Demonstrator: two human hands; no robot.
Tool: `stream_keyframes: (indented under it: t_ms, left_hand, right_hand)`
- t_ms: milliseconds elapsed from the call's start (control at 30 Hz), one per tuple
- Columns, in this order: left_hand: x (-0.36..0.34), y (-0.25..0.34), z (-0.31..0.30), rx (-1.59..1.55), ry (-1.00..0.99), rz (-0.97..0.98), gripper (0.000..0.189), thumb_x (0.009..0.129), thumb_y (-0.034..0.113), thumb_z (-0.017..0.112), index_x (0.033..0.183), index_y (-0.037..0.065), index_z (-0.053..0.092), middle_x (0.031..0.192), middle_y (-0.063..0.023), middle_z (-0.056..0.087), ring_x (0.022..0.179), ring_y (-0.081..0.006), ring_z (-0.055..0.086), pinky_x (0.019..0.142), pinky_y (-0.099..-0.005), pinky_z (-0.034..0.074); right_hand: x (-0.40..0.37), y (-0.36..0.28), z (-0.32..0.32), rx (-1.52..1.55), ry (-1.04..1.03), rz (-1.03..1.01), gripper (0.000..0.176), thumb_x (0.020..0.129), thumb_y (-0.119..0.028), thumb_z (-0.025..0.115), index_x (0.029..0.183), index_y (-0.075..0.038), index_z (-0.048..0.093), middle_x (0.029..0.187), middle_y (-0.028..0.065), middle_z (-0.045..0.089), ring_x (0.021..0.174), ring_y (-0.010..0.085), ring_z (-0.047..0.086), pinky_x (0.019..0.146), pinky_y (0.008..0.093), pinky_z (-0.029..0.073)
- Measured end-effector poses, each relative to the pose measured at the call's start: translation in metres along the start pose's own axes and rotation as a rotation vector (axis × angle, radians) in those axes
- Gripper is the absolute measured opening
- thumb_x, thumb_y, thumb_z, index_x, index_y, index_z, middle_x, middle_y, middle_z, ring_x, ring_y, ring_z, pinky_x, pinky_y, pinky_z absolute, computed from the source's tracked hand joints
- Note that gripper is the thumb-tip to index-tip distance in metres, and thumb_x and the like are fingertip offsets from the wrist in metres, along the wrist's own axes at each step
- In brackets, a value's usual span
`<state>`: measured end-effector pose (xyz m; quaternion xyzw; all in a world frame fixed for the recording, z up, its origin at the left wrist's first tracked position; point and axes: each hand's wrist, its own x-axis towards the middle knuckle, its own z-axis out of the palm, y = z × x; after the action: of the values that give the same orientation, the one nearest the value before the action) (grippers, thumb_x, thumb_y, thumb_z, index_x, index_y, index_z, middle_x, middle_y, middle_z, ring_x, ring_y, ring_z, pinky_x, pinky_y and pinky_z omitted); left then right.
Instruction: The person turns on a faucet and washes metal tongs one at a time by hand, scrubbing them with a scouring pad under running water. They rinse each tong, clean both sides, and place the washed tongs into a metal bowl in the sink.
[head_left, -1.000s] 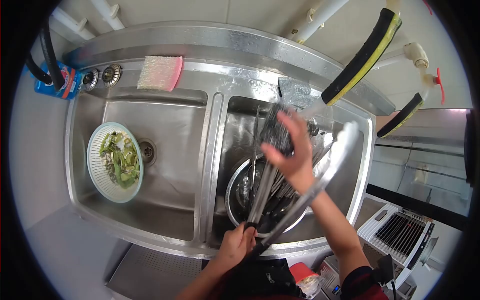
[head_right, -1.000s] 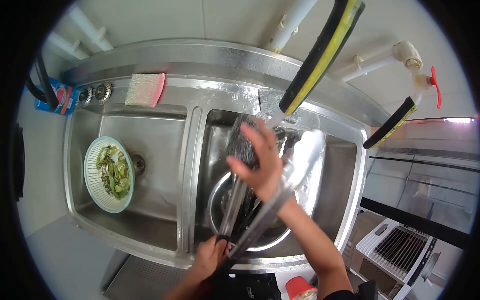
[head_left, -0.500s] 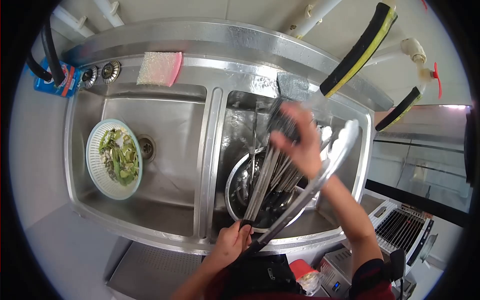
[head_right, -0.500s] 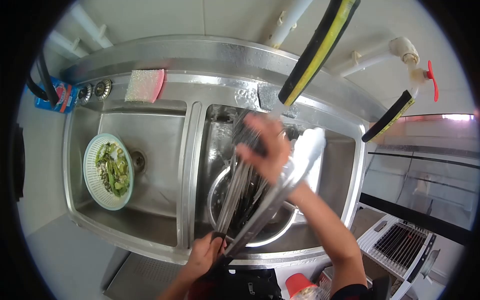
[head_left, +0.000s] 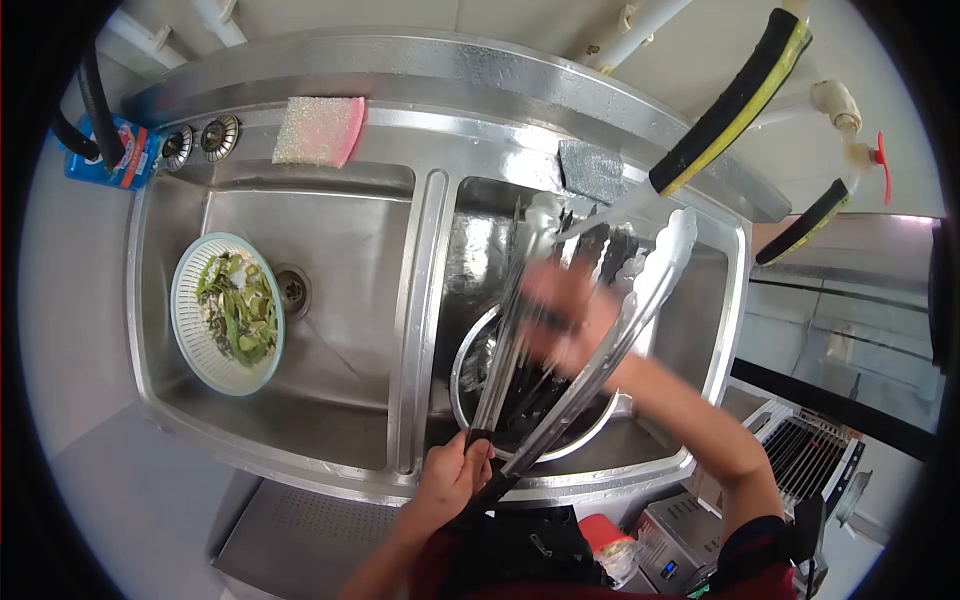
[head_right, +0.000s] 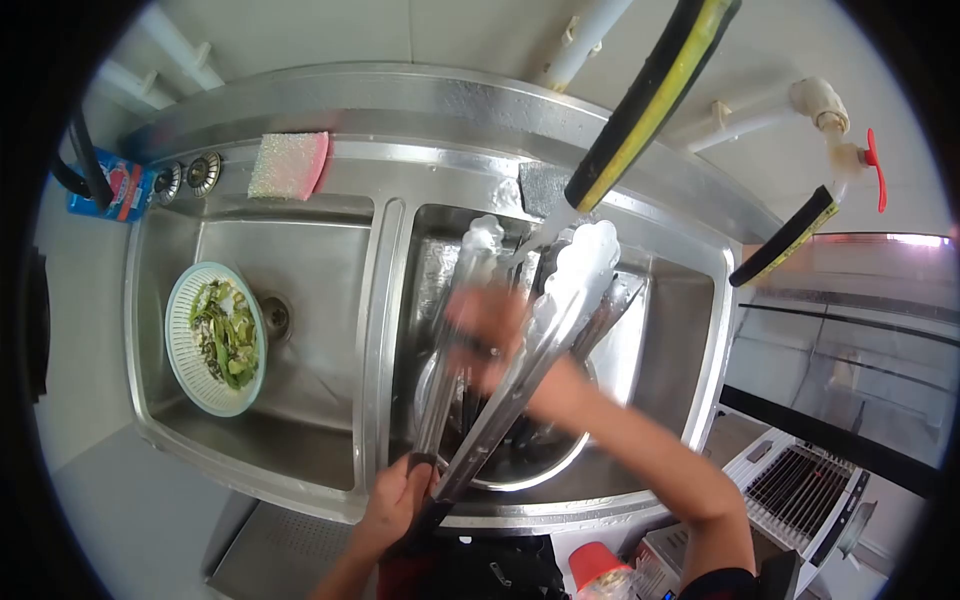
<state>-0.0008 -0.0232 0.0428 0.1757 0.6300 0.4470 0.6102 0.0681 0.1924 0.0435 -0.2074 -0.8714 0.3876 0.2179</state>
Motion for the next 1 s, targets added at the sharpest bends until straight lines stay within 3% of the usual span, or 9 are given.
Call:
stream_keyframes:
  t_ms: [67, 200, 333, 500, 600, 767, 900, 933, 1000]
  left_hand:
    - [-0.003, 0.009, 0.0, 0.006, -0.028, -0.022, 0.022, 0.087, 0.017, 0.04, 0.077, 0.0, 0.047, 0.05, -0.0039, 0.049, 0.043, -0.0084, 0.047, 0.043, -0.0223, 0.037]
    - [-0.002, 0.006, -0.005, 0.142, 0.006, 0.025, 0.02, 0.087, 0.016, 0.04, 0.078, -0.001, 0.047, 0.05, -0.0043, 0.048, 0.043, -0.0089, 0.046, 0.042, -0.0225, 0.037]
    - [-0.001, 0.01, -0.006, 0.09, -0.032, -0.019, 0.02, 0.087, 0.016, 0.039, 0.079, -0.001, 0.047, 0.05, -0.0043, 0.048, 0.043, -0.0093, 0.047, 0.042, -0.0226, 0.037]
    - [0.007, 0.005, -0.008, 0.099, -0.013, 0.009, 0.02, 0.088, 0.016, 0.039, 0.079, 0.0, 0.047, 0.05, -0.0041, 0.048, 0.043, -0.0096, 0.047, 0.042, -0.023, 0.037]
    - [0.009, 0.016, -0.005, 0.096, -0.058, 0.009, 0.02, 0.088, 0.017, 0.039, 0.079, 0.0, 0.047, 0.05, -0.0036, 0.048, 0.043, -0.0094, 0.047, 0.042, -0.0225, 0.037]
    - [0.013, 0.009, -0.008, 0.133, 0.004, 0.023, 0.02, 0.088, 0.017, 0.039, 0.078, 0.001, 0.047, 0.05, -0.0031, 0.047, 0.042, -0.0092, 0.047, 0.042, -0.0227, 0.037]
    - [0.011, 0.013, -0.006, 0.096, -0.034, -0.011, 0.021, 0.087, 0.018, 0.039, 0.078, 0.001, 0.047, 0.05, -0.0034, 0.048, 0.043, -0.0092, 0.047, 0.042, -0.0239, 0.037]
    - [0.011, 0.013, -0.007, 0.141, -0.019, 0.008, 0.022, 0.087, 0.019, 0.039, 0.078, 0.001, 0.047, 0.05, -0.0036, 0.048, 0.043, -0.0094, 0.047, 0.043, -0.0237, 0.037]
    - [0.011, 0.011, -0.011, 0.175, 0.01, 0.024, 0.022, 0.087, 0.019, 0.04, 0.078, 0.001, 0.047, 0.05, -0.0039, 0.047, 0.043, -0.0101, 0.047, 0.043, -0.024, 0.036]
  right_hand:
    - [0.036, 0.022, -0.026, -0.004, 0.094, 0.297, 0.045, 0.07, -0.014, 0.063, 0.111, -0.007, 0.045, 0.111, 0.0185, 0.044, 0.103, 0.0276, 0.044, 0.089, 0.036, 0.035]
    - [-0.009, -0.003, 0.01, 0.018, -0.155, -0.186, 0.042, 0.067, -0.004, 0.064, 0.106, -0.005, 0.049, 0.107, 0.0152, 0.048, 0.094, 0.025, 0.052, 0.084, 0.0354, 0.04]
    - [0.021, 0.023, -0.004, 0.041, -0.003, 0.097, 0.045, 0.064, -0.006, 0.067, 0.105, -0.01, 0.051, 0.11, 0.0151, 0.046, 0.097, 0.0251, 0.049, 0.084, 0.0387, 0.04]
    - [0.003, 0.011, 0.01, -0.081, -0.181, -0.232, 0.041, 0.063, -0.009, 0.068, 0.102, -0.012, 0.054, 0.102, 0.0152, 0.05, 0.092, 0.0275, 0.052, 0.078, 0.0362, 0.044]
    - [0.021, 0.036, 0.002, -0.028, 0.079, 0.129, 0.047, 0.061, -0.01, 0.069, 0.104, -0.014, 0.052, 0.101, 0.0141, 0.049, 0.095, 0.0274, 0.049, 0.079, 0.039, 0.044]
    - [-0.002, 0.011, 0.015, 0.028, -0.174, -0.326, 0.037, 0.064, -0.01, 0.067, 0.099, -0.013, 0.056, 0.103, 0.0133, 0.051, 0.1, 0.0264, 0.049, 0.081, 0.034, 0.043]
    - [0.038, 0.032, 0.0, -0.147, 0.069, 0.215, 0.032, 0.069, -0.008, 0.062, 0.1, -0.012, 0.055, 0.108, 0.011, 0.051, 0.1, 0.0279, 0.049, 0.079, 0.0333, 0.045]
    - [0.018, 0.029, 0.014, 0.287, 0.021, 0.231, 0.034, 0.068, -0.009, 0.064, 0.1, -0.013, 0.055, 0.108, 0.012, 0.051, 0.101, 0.0277, 0.048, 0.079, 0.0347, 0.044]
    - [-0.006, 0.011, 0.025, 0.171, -0.138, -0.14, 0.038, 0.063, -0.009, 0.067, 0.1, -0.011, 0.056, 0.108, 0.0126, 0.05, 0.101, 0.029, 0.048, 0.082, 0.0377, 0.043]
